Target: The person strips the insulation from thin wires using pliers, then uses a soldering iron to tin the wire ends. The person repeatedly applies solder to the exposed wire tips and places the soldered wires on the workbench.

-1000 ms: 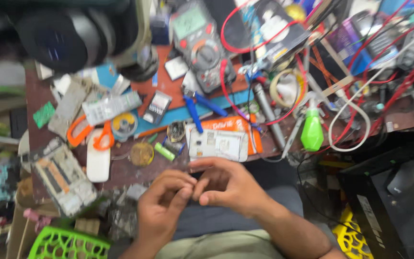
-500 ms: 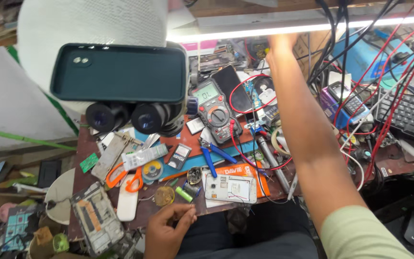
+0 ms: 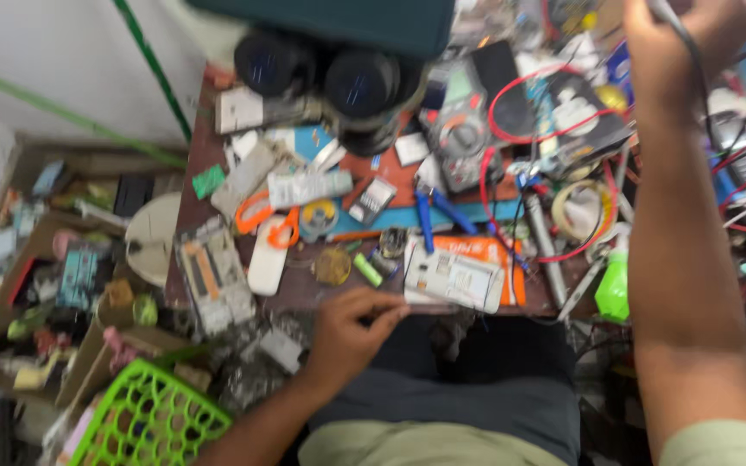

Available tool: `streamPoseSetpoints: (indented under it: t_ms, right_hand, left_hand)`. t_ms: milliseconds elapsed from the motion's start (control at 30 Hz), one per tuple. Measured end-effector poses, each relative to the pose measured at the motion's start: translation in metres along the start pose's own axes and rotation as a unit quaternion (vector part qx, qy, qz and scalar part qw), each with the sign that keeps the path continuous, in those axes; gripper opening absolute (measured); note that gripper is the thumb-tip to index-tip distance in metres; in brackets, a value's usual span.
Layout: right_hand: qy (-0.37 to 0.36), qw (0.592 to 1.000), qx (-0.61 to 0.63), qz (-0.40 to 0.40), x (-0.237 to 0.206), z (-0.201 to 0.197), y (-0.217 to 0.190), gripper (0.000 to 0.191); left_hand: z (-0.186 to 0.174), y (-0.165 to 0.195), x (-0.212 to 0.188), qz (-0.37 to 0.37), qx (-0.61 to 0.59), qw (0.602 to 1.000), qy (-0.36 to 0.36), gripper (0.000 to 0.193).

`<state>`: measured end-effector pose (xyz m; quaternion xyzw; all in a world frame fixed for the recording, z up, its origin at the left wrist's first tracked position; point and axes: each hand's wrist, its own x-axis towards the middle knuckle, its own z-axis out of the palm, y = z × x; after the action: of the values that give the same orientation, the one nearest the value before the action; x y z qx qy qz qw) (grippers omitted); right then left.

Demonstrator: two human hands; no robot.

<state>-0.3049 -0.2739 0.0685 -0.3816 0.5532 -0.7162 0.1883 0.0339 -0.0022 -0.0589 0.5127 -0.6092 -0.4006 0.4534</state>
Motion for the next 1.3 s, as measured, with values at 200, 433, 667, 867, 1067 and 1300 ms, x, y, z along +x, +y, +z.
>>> streamPoseSetpoints:
  t_ms: [200, 433, 667, 867, 1067, 1300]
  right_hand:
    - [-0.134, 0.980, 0.020, -0.148, -0.136, -0.080, 0.011, 0.014]
    - [-0.173, 0.968, 0.070, -0.165, -0.295, -0.106, 0.040, 0.020]
    - [-0.287, 0.943, -0.090, -0.146, -0.325, -0.109, 0.053, 0.022]
    - [-0.285, 0.937, -0.097, -0.178, -0.315, -0.113, 0.071, 0.014]
    - [-0.165, 0.975, 0.008, -0.149, -0.321, -0.116, 0.113, 0.020]
    - [-0.121, 0.976, 0.072, -0.166, -0.312, -0.111, 0.121, 0.028]
  left_hand:
    - [-0.002, -0.006, 0.003, 0.007, 0.015, 0.999, 0.048, 0.016]
    - [0.002, -0.012, 0.000, 0.033, -0.028, 0.996, 0.083, 0.011]
    - [0.002, -0.024, 0.003, 0.163, 0.095, 0.979, 0.082, 0.010]
    - [-0.003, -0.042, 0.013, 0.276, 0.196, 0.938, 0.071, 0.014]
    - [-0.001, -0.044, 0.017, 0.262, 0.202, 0.943, 0.034, 0.013]
    - [0.010, -0.037, 0.019, 0.020, 0.053, 0.997, -0.046, 0.012]
